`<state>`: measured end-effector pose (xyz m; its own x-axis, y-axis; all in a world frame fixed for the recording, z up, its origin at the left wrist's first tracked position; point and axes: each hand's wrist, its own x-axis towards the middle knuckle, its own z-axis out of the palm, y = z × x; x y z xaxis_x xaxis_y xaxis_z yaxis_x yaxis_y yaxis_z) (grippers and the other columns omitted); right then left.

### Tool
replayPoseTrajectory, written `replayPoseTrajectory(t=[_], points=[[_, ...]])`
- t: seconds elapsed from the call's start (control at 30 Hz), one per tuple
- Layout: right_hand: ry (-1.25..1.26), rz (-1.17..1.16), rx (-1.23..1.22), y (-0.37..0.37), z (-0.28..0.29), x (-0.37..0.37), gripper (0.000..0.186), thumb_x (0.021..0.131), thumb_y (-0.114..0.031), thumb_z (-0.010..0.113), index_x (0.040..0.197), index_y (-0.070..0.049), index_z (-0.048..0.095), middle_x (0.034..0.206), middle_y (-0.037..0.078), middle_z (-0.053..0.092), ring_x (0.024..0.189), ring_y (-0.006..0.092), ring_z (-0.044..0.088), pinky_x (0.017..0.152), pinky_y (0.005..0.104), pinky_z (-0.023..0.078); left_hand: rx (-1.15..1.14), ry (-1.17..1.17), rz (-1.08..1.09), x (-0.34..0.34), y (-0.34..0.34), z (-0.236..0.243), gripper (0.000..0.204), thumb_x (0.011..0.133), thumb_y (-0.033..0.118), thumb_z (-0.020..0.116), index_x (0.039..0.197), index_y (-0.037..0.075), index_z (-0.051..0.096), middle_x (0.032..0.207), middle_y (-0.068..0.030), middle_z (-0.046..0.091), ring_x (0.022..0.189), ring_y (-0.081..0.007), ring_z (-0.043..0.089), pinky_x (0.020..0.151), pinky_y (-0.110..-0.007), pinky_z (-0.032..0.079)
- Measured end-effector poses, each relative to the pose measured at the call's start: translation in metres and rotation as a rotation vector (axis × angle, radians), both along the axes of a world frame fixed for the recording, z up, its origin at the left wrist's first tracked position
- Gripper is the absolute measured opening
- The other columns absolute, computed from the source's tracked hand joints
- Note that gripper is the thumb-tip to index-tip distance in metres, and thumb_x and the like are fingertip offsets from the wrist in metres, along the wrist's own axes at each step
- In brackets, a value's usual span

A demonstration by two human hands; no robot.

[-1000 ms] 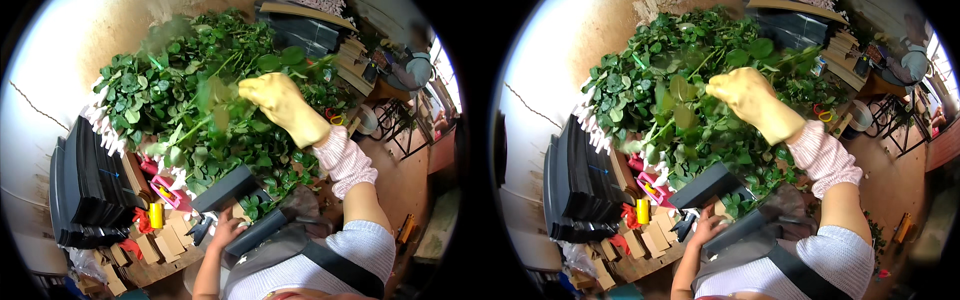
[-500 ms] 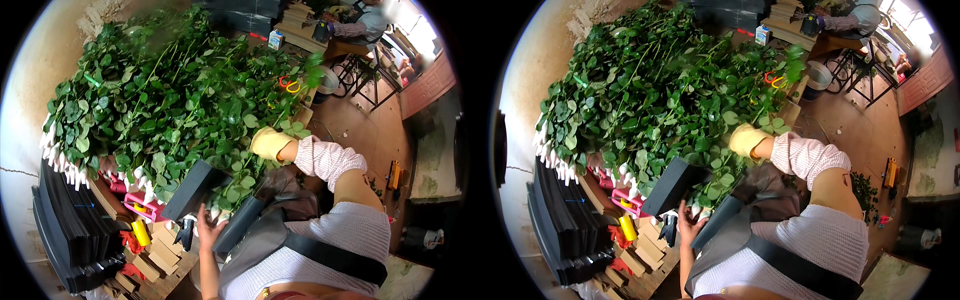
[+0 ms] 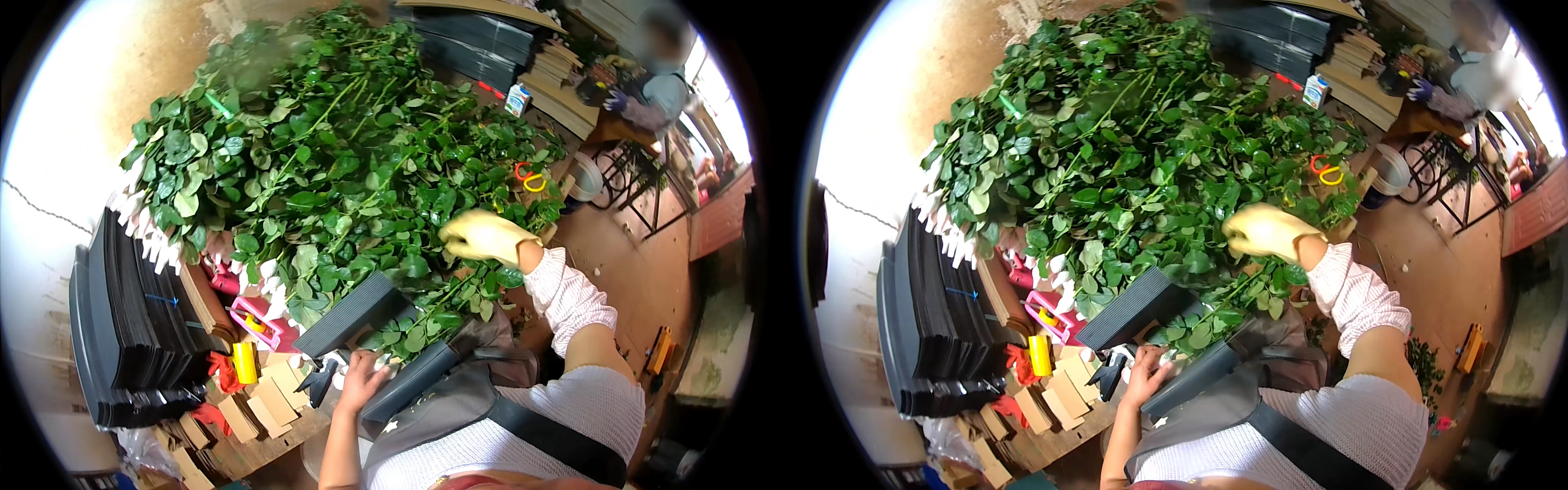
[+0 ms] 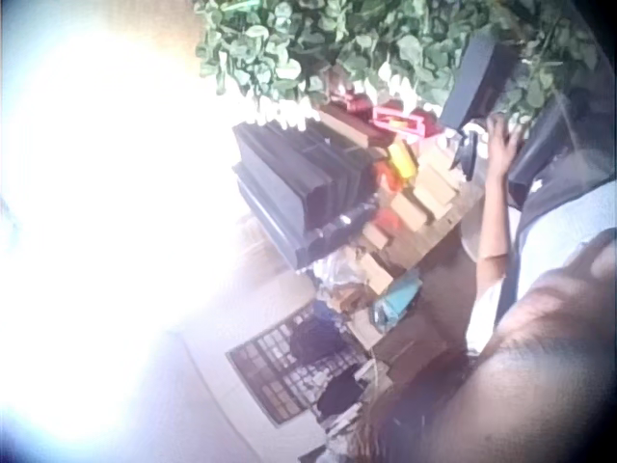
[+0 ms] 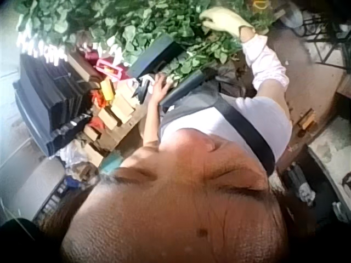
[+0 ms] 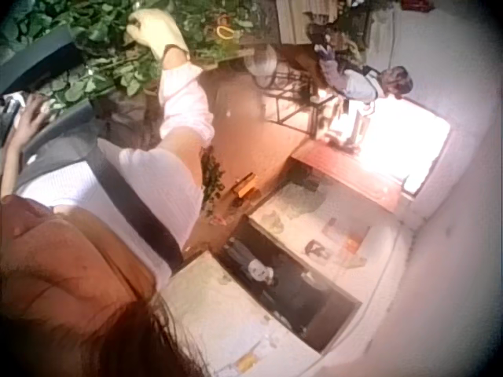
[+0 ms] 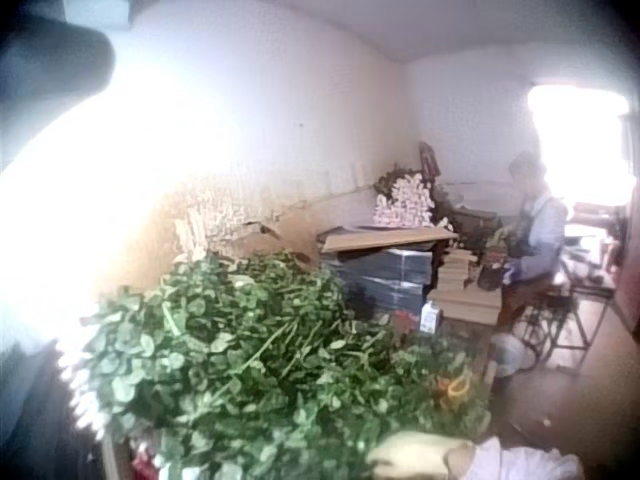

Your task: The person arranges white flowers and green leaves into a black rectangular container. They use a stapler to secure the arrangement and handle various floral materials on a cluttered table.

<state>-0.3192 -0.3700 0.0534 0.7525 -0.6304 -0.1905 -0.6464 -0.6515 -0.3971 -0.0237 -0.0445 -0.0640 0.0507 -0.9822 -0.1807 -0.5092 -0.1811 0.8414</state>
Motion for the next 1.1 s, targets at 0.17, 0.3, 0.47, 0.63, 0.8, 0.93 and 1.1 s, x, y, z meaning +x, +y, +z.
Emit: replayPoseTrajectory(t=[0.17,0.3,0.47,0.63,0.8,0.93,1.1], points=[[-0.513,0.225,-0.686,-0.033,0.006,0.120,0.034,0.090,-0.021,0.069,0.123,-0.013,0.070,0.123,0.014,0.070,0.116,0.0289,0.065,0.106,0.0421,0.049,-0.070,-0.035,0.056,0.003,-0.002,-0.020,0.027,0.092,0.016,0.073,0.117,0.004,0.074,0.107,-0.0115,0.063,0.102,-0.0285,0.064,0.090,-0.037,0.052],[-0.144,0.218,-0.657,-0.056,-0.028,0.157,0.028,0.083,-0.017,0.068,0.110,-0.012,0.074,0.119,0.009,0.071,0.117,0.0280,0.063,0.106,0.0398,0.046,-0.084,-0.060,0.095,-0.001,-0.009,-0.030,0.030,0.092,0.022,0.076,0.114,0.003,0.069,0.107,-0.0150,0.065,0.101,-0.0328,0.065,0.089,-0.040,0.052],[-0.676,0.380,-0.819,0.007,0.089,0.165,0.014,0.077,-0.014,0.064,0.089,-0.012,0.071,0.085,0.003,0.064,0.086,0.0219,0.065,0.079,0.0368,0.052,-0.049,-0.027,0.187,-0.006,0.001,-0.029,0.027,0.091,0.024,0.077,0.109,0.005,0.069,0.104,-0.0157,0.064,0.100,-0.0345,0.063,0.088,-0.041,0.050],[-0.865,0.383,-1.126,-0.036,0.206,0.193,0.006,0.093,-0.014,0.065,0.094,-0.012,0.071,0.082,0.004,0.067,0.077,0.0247,0.069,0.070,0.0379,0.059,-0.057,-0.070,0.166,-0.008,0.000,-0.018,0.026,0.089,0.023,0.077,0.105,0.005,0.069,0.102,-0.0156,0.064,0.099,-0.0347,0.063,0.087,-0.042,0.050],[-0.446,-0.041,-1.469,-0.092,0.208,0.219,0.013,0.089,-0.019,0.066,0.085,-0.008,0.069,0.080,0.011,0.068,0.077,0.0271,0.069,0.071,0.0407,0.057,-0.064,-0.023,0.182,-0.006,0.001,-0.017,0.025,0.089,0.025,0.078,0.104,0.006,0.071,0.101,-0.0136,0.064,0.099,-0.0346,0.063,0.086,-0.041,0.050],[0.365,0.155,-0.453,-0.093,0.114,0.212,0.025,0.087,-0.021,0.067,0.098,-0.001,0.077,0.101,0.018,0.076,0.090,0.0361,0.074,0.081,0.0489,0.060,-0.147,-0.018,0.208,-0.007,0.005,-0.025,0.023,0.089,0.025,0.078,0.104,0.008,0.073,0.100,-0.0120,0.066,0.098,-0.0342,0.063,0.087,-0.041,0.050],[0.373,0.045,-0.573,-0.145,0.002,0.180,0.020,0.083,-0.023,0.073,0.097,-0.010,0.079,0.095,0.013,0.077,0.096,0.0345,0.073,0.084,0.0456,0.058,-0.274,-0.025,0.137,-0.010,-0.005,-0.024,0.023,0.088,0.025,0.079,0.102,0.008,0.074,0.102,-0.0111,0.069,0.098,-0.0344,0.063,0.087,-0.042,0.050]])
